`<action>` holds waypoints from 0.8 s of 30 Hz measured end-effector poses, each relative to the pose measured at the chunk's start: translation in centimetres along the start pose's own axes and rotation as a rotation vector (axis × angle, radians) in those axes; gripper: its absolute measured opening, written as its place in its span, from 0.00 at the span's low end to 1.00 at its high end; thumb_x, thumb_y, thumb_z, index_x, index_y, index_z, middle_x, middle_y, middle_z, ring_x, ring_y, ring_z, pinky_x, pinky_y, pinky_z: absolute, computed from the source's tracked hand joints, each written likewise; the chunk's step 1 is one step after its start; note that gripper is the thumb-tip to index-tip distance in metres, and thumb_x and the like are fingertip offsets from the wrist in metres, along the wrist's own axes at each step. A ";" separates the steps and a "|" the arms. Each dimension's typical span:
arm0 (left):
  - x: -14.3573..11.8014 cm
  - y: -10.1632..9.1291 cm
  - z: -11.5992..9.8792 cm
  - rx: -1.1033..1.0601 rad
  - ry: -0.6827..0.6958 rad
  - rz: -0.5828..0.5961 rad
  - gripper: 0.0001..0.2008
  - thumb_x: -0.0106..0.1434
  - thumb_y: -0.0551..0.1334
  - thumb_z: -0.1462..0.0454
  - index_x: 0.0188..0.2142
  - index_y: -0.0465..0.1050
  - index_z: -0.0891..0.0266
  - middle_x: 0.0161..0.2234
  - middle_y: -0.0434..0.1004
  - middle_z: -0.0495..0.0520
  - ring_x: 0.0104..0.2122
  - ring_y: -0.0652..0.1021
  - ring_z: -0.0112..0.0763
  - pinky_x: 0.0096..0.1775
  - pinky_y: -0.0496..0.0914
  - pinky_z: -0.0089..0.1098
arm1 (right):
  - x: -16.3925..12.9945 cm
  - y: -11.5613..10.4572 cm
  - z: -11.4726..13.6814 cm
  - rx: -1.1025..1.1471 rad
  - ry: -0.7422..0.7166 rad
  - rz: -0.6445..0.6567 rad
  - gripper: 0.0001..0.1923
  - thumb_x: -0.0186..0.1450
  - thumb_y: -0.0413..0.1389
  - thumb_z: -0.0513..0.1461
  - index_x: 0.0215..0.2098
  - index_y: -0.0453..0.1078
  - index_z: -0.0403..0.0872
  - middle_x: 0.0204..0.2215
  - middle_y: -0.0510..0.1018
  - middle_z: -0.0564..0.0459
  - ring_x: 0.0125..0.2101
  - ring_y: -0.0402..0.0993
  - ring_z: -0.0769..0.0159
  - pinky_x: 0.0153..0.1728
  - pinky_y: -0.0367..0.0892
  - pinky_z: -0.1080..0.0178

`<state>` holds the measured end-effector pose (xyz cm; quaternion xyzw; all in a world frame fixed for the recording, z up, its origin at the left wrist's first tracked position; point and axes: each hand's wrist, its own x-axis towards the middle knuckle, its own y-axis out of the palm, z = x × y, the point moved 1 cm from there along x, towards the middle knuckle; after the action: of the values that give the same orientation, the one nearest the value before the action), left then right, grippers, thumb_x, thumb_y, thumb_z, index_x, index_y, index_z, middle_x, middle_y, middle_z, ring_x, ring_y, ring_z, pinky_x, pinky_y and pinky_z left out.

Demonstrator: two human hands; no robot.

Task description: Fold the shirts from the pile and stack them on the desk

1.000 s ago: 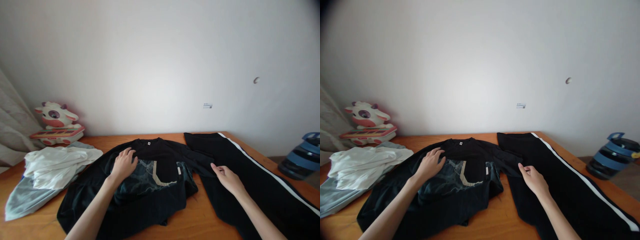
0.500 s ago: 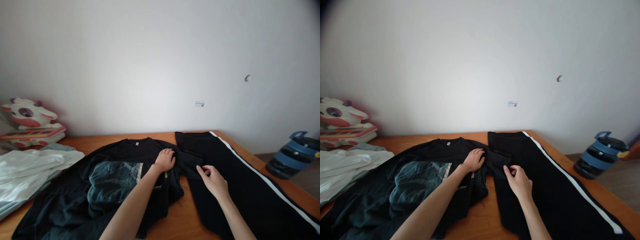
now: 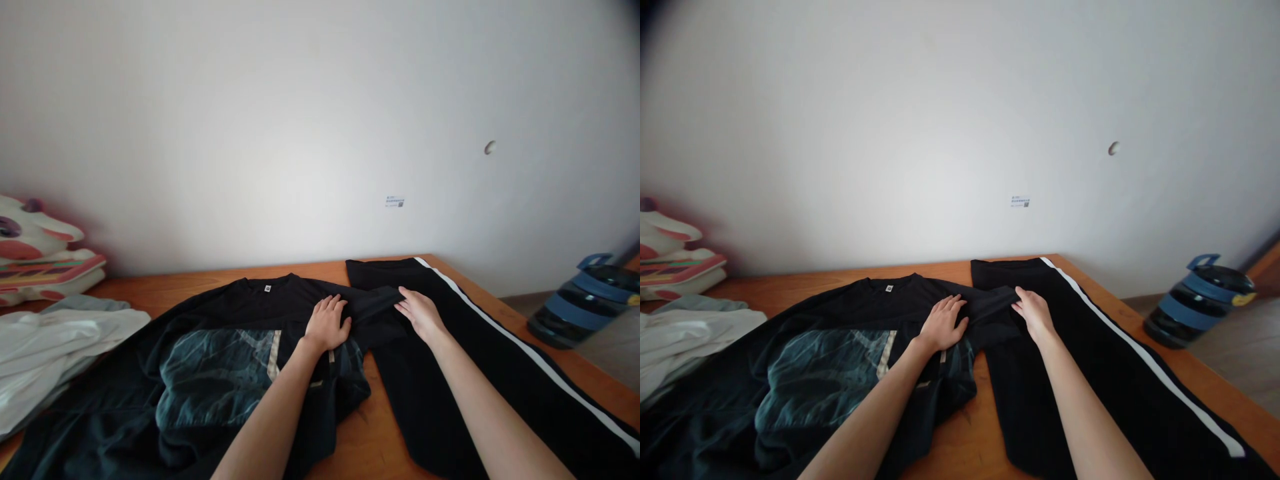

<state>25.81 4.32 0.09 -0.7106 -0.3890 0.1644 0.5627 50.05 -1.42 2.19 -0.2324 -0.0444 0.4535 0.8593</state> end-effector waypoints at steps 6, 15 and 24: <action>1.4 -0.7 0.1 0.036 0.038 0.160 0.37 0.67 0.52 0.42 0.68 0.60 0.58 0.72 0.53 0.61 0.70 0.55 0.59 0.66 0.46 0.68 | -2.1 -1.6 -0.3 -0.062 0.057 0.148 0.26 0.59 0.60 0.60 0.37 0.77 0.45 0.38 0.84 0.43 0.37 0.77 0.58 0.35 0.69 0.62; 2.5 -0.4 0.7 0.026 0.041 0.234 0.48 0.63 0.47 0.33 0.72 0.51 0.58 0.74 0.42 0.61 0.72 0.47 0.59 0.66 0.38 0.68 | -6.1 -2.3 -0.2 -0.326 -0.024 0.391 0.21 0.52 0.64 0.56 0.21 0.71 0.48 0.17 0.67 0.59 0.26 0.64 0.66 0.29 0.55 0.64; 2.4 -0.3 0.6 0.045 0.076 0.274 0.59 0.51 0.49 0.24 0.73 0.47 0.51 0.75 0.38 0.63 0.72 0.42 0.65 0.64 0.34 0.72 | -5.5 -1.8 -1.1 0.081 0.075 0.100 0.21 0.53 0.66 0.52 0.38 0.71 0.49 0.22 0.71 0.59 0.24 0.68 0.68 0.26 0.57 0.66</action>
<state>26.84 6.49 0.71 -0.7500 -0.2632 0.2213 0.5650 48.48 -7.09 2.73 -0.2163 0.0180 0.4881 0.8454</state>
